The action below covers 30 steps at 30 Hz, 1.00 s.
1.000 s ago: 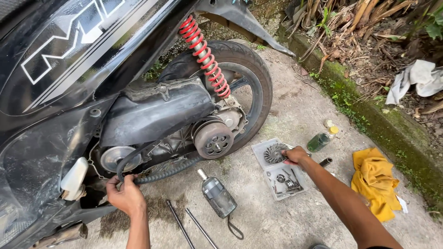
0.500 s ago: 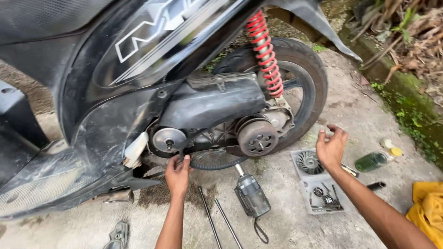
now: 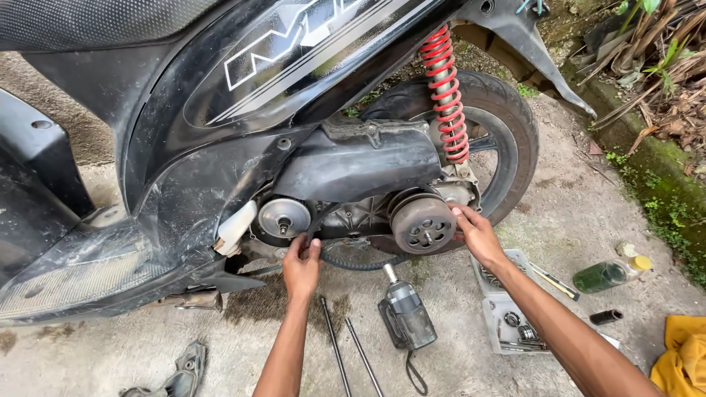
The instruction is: Disassembling a motorcycle's CVT transmission system to inspect and service the components
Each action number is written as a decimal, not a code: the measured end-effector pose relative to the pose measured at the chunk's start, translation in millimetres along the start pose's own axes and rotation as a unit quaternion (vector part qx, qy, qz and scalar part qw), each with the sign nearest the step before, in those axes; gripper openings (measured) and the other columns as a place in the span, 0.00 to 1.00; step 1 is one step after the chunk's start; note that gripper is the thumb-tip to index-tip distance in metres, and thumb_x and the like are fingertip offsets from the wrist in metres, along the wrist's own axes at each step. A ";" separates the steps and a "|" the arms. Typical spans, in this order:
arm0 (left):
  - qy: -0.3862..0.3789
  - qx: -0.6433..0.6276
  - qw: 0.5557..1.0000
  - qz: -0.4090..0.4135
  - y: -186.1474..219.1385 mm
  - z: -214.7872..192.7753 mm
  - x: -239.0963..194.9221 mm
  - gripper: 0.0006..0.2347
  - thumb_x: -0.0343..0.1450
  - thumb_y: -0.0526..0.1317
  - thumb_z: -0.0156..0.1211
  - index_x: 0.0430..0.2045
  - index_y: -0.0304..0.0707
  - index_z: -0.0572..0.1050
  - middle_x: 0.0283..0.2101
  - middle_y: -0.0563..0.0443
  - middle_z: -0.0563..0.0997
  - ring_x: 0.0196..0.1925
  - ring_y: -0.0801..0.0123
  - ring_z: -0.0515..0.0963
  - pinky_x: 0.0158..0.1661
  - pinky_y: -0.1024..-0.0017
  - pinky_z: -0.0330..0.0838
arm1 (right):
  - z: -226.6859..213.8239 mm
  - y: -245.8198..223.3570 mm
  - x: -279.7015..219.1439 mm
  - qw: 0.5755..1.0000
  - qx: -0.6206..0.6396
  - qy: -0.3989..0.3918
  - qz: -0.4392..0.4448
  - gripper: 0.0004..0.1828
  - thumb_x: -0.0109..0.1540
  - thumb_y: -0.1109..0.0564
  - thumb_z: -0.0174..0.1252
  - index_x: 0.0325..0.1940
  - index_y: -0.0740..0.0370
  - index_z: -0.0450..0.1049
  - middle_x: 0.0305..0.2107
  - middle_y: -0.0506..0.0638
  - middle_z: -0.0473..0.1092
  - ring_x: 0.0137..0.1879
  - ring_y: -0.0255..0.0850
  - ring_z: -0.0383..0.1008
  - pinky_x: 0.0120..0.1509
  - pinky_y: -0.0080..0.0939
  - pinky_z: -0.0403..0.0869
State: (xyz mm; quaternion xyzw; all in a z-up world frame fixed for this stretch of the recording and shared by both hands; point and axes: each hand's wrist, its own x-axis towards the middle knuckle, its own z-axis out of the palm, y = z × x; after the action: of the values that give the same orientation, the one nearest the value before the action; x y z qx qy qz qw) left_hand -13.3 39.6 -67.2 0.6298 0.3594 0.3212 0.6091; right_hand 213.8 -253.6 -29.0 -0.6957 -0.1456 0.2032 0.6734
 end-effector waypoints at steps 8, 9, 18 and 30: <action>0.001 0.256 0.967 0.000 13.1 11.2 -10.8 0.24 0.69 0.52 0.63 0.58 0.40 0.76 0.49 0.38 0.82 0.52 0.54 0.84 0.55 0.57 0.77 | 9.4 -3.9 -11.5 0.998 0.044 0.032 0.036 0.24 0.75 0.47 0.43 0.68 0.64 0.69 0.57 0.69 0.70 0.60 0.58 0.72 0.57 0.61 0.76; 0.003 0.258 0.966 0.000 1.2 12.5 -6.3 0.24 0.69 0.52 0.63 0.58 0.40 0.76 0.49 0.38 0.82 0.52 0.54 0.84 0.55 0.57 0.77 | 11.0 -8.4 -16.5 0.998 0.046 0.030 0.036 0.24 0.75 0.47 0.43 0.68 0.64 0.69 0.57 0.69 0.70 0.60 0.58 0.72 0.57 0.61 0.76; 0.218 0.118 0.964 -0.098 -26.2 -26.7 19.7 0.20 0.63 0.53 0.65 0.48 0.49 0.78 0.43 0.54 0.84 0.51 0.59 0.83 0.52 0.58 0.76 | 97.6 -53.0 -75.0 0.870 -0.201 0.158 -0.423 0.13 0.71 0.55 0.48 0.57 0.62 0.67 0.48 0.55 0.58 0.62 0.56 0.61 0.74 0.56 0.57; 0.138 -0.189 0.969 -0.077 101.4 -26.6 -9.6 0.27 0.73 0.45 0.58 0.68 0.35 0.62 0.68 0.30 0.64 0.72 0.40 0.62 0.63 0.51 0.70 | 273.2 -51.9 -13.4 0.930 -0.250 -0.098 -0.250 0.27 0.66 0.46 0.57 0.65 0.63 0.70 0.53 0.67 0.70 0.60 0.67 0.72 0.64 0.64 0.71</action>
State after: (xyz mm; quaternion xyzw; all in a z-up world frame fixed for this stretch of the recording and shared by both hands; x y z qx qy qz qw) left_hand -34.6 45.8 35.7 0.4234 0.4200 0.4195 0.6844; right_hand 74.9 -17.5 21.0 -0.7593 -0.4264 0.0527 0.4887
